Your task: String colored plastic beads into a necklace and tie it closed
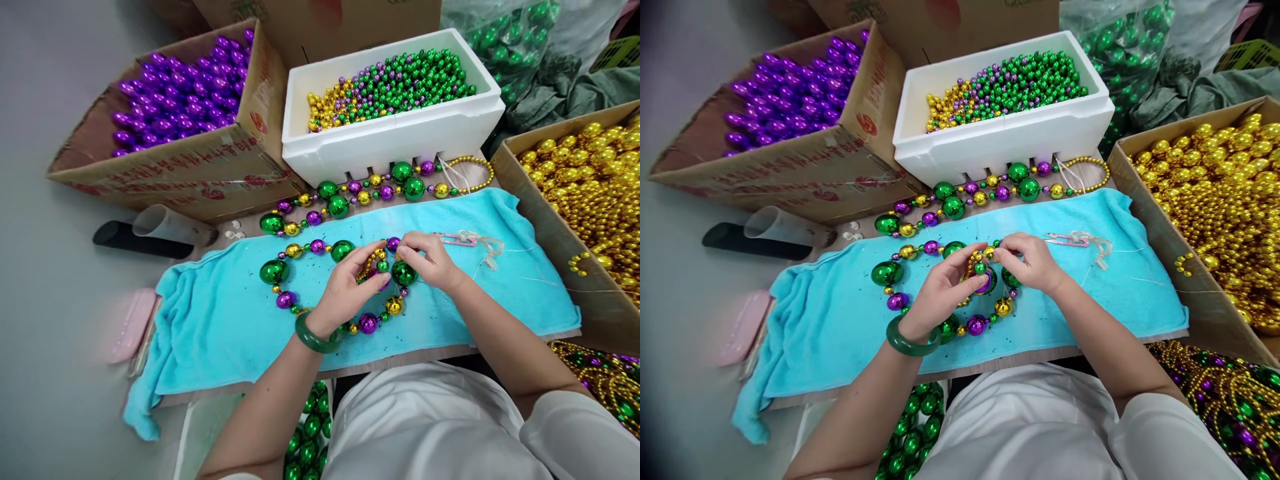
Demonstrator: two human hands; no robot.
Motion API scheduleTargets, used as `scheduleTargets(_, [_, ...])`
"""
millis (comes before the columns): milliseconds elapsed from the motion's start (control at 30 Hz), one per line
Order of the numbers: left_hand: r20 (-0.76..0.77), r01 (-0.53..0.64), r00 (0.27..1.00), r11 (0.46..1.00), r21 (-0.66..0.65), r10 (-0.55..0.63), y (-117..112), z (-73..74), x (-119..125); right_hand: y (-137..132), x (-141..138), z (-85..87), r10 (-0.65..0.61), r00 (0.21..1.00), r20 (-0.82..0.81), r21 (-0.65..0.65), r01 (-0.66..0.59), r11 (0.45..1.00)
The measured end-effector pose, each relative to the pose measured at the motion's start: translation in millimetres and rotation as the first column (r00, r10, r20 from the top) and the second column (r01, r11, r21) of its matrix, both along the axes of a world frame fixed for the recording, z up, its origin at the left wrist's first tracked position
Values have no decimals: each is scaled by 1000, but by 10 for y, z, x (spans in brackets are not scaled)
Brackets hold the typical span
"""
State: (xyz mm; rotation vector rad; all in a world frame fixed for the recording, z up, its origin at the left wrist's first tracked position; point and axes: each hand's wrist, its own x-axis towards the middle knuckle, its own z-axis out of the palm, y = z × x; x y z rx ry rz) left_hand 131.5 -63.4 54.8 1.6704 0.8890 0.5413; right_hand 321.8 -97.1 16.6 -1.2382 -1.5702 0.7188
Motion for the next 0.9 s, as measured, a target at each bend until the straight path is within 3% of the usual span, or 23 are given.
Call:
scheduleTargets(467, [42,-9,999,999,-33,10,-11,-14,-7,6,-77,29,10,999,36,43,-12,999])
scheduleTargets(567, [32,-8,999,1000,-19,8,-10,11,-28,-8,28,-6,-58,997,54,10,58,998])
scheduleTargets(633, [21,-8,1000,1000,-5,8,-12,41,-56,-46,178,-63,-182,971,152,-33,189,981])
scheduleTargets(733, [22,-14,1000,999,38,13,-10,87,-108,-149,430,-158,-331,844,422,-42,383,923])
scheduleTargets(800, [24,-38,999,993,108,35,1,107,-130,-224,512,-179,-358,784,507,10,410,912])
scheduleTargets(900, [8,-96,995,960,262,98,20,126,-115,-292,375,-91,-285,870,402,35,296,954])
